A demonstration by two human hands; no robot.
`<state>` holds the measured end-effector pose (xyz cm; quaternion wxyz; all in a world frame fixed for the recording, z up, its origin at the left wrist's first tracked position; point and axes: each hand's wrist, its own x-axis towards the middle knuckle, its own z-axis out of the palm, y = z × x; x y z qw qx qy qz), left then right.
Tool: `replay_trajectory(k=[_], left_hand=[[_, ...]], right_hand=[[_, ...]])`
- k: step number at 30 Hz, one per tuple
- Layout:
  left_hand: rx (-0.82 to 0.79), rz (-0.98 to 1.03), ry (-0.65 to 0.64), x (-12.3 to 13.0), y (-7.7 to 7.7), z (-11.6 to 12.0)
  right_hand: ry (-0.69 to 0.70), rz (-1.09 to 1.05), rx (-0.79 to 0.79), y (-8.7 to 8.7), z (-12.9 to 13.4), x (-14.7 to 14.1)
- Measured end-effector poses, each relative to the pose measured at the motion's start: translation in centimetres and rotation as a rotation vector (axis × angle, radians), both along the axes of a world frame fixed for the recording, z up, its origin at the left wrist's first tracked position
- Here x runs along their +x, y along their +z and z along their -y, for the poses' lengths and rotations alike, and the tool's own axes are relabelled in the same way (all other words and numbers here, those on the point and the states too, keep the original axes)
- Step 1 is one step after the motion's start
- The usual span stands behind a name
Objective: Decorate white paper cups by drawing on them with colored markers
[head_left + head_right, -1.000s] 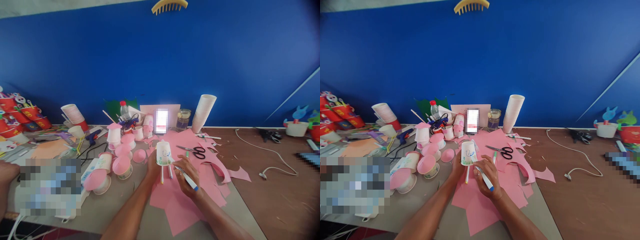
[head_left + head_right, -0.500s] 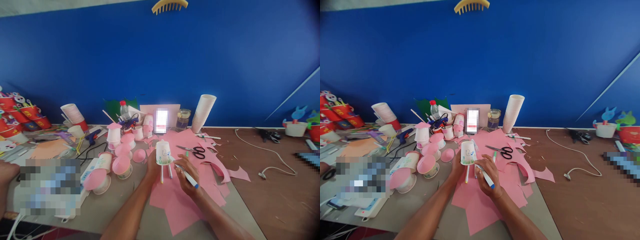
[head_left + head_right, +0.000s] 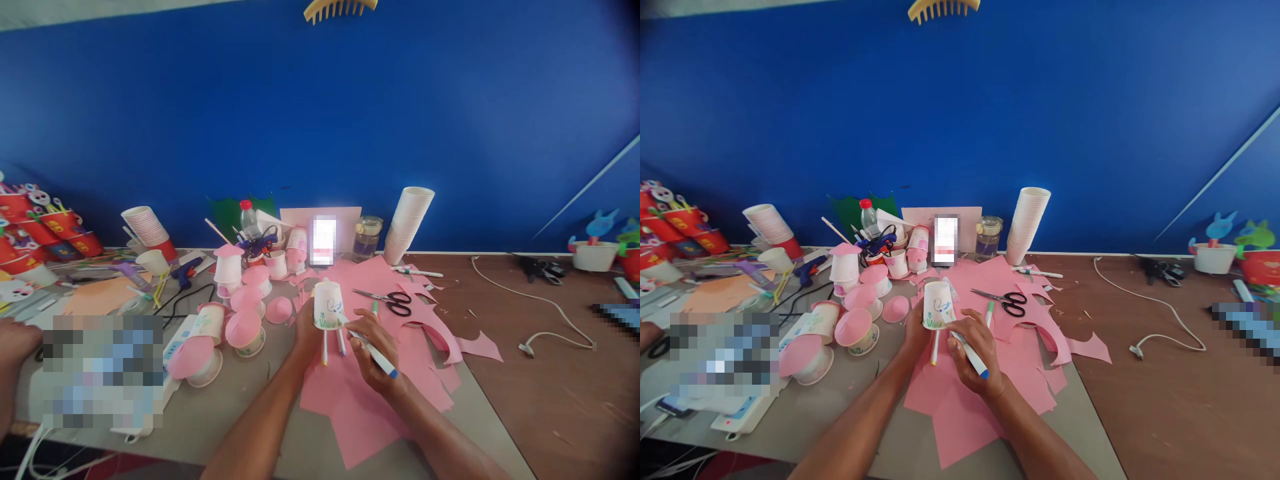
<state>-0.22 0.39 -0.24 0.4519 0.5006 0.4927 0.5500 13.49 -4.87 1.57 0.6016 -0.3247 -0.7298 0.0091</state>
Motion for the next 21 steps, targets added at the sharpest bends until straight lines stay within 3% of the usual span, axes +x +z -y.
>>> replay_trajectory(k=[21], left_hand=[[0.019, -0.039, 0.052, -0.07, 0.25, -0.12]], right_hand=[[0.011, 0.002, -0.006, -0.1, -0.11, -0.08]])
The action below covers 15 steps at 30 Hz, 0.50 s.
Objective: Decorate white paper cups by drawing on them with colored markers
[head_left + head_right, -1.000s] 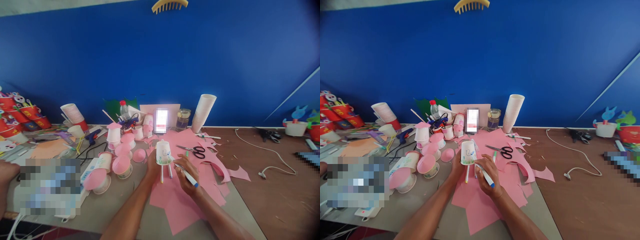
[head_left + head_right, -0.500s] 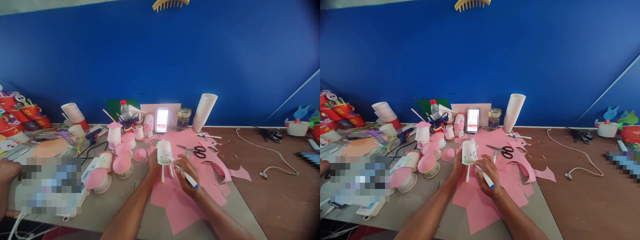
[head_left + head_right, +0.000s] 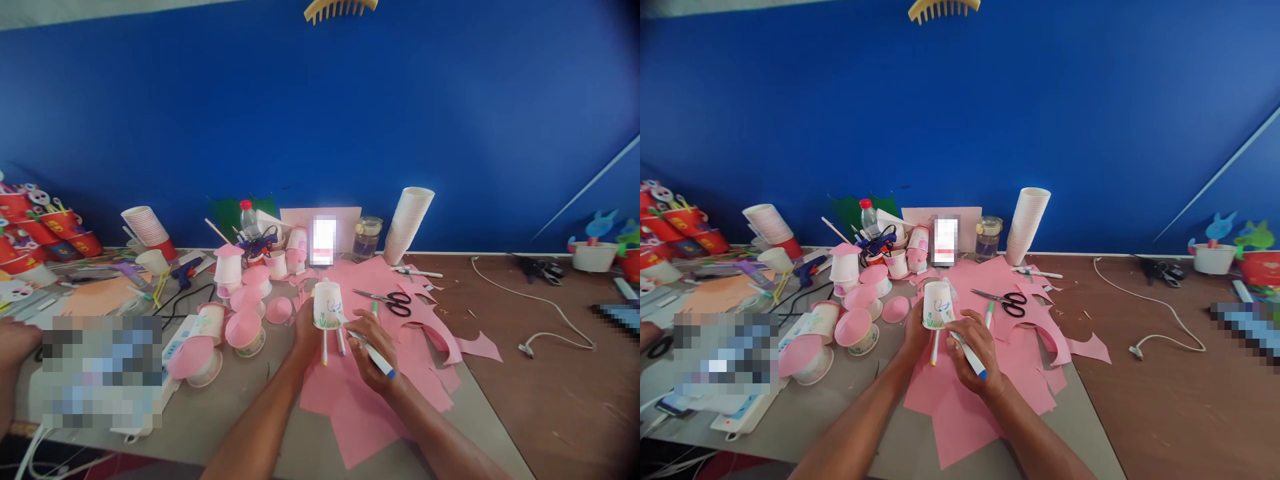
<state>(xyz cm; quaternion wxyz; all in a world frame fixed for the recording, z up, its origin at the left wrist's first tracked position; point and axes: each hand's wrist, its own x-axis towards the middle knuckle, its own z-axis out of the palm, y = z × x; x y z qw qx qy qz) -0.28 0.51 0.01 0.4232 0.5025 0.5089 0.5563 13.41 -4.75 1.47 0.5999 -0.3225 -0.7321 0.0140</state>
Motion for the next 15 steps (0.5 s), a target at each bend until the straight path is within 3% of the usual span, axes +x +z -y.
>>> replay_trajectory(k=[15], left_hand=[[0.025, -0.055, -0.031, -0.15, -0.09, -0.07]], right_hand=[[-0.046, -0.033, 0.003, -0.5, -0.23, 0.19]])
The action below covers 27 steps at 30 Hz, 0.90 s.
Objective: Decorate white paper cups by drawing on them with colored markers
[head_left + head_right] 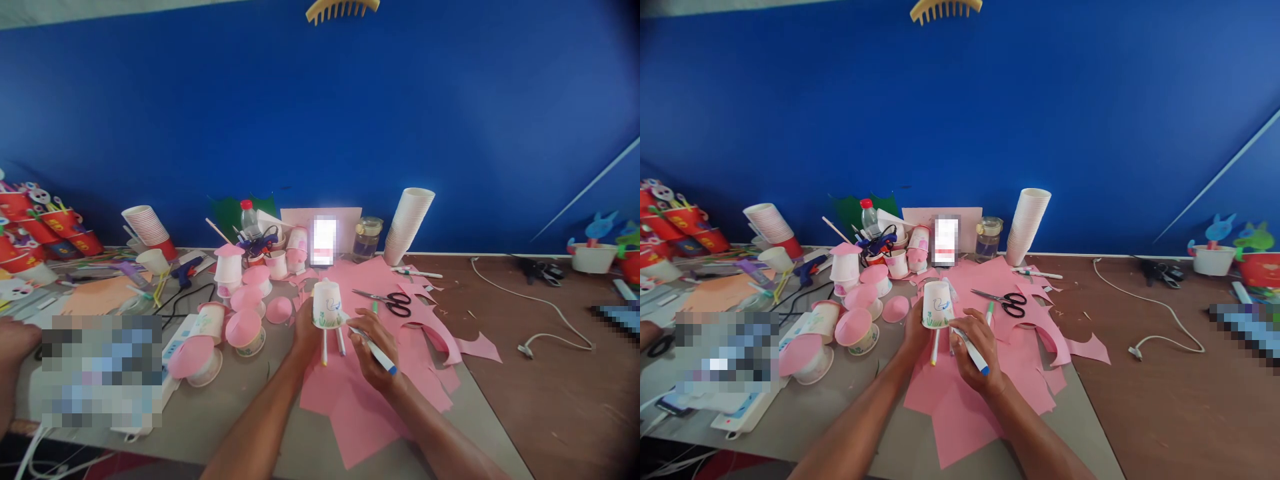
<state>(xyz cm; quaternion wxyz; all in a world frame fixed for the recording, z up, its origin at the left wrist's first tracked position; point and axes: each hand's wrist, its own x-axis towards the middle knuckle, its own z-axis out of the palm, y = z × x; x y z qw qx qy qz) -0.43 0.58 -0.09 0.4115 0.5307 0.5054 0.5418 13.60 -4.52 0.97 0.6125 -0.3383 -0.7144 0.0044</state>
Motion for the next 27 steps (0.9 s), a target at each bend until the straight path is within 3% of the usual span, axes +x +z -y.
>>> replay_trajectory(k=[17, 27], left_hand=[[0.027, -0.084, -0.03, 0.0, -0.2, -0.2], [0.019, 0.004, -0.009, 0.2, -0.4, -0.2]], right_hand=[[-0.035, -0.04, -0.059, -1.0, -0.3, 0.3], [-0.034, -0.094, -0.076, -1.4, -0.3, 0.5]])
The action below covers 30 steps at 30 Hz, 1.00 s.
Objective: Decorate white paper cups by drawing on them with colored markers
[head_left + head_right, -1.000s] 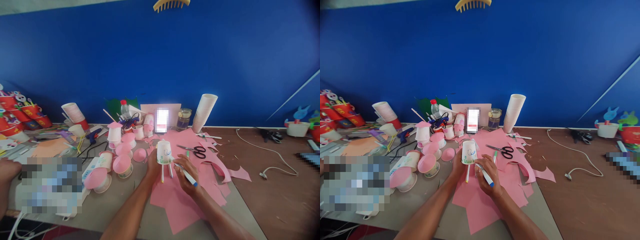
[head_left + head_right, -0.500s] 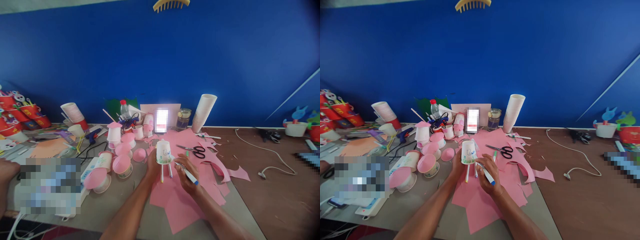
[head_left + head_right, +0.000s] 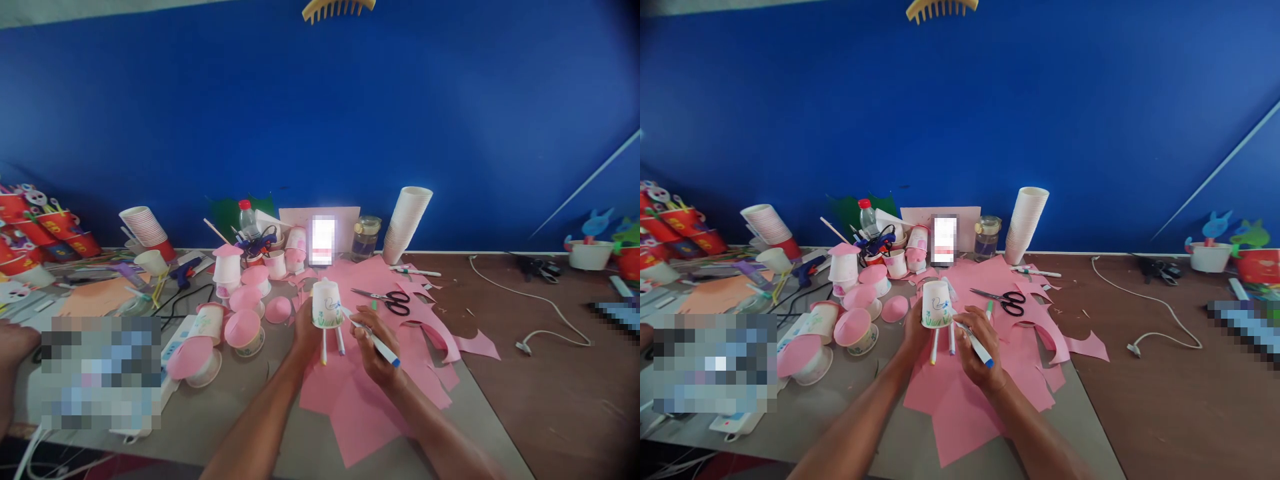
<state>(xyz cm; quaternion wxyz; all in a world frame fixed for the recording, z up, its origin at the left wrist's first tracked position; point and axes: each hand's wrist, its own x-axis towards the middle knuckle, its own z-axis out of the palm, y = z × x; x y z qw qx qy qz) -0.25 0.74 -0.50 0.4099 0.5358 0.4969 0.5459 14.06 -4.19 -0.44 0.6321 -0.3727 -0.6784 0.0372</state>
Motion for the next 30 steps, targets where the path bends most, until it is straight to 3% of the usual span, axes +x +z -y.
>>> replay_trajectory(k=[30], left_hand=[[0.012, 0.03, 0.019, 0.14, -0.15, 0.04]], right_hand=[[0.049, 0.049, 0.016, 0.7, 0.18, -0.3]])
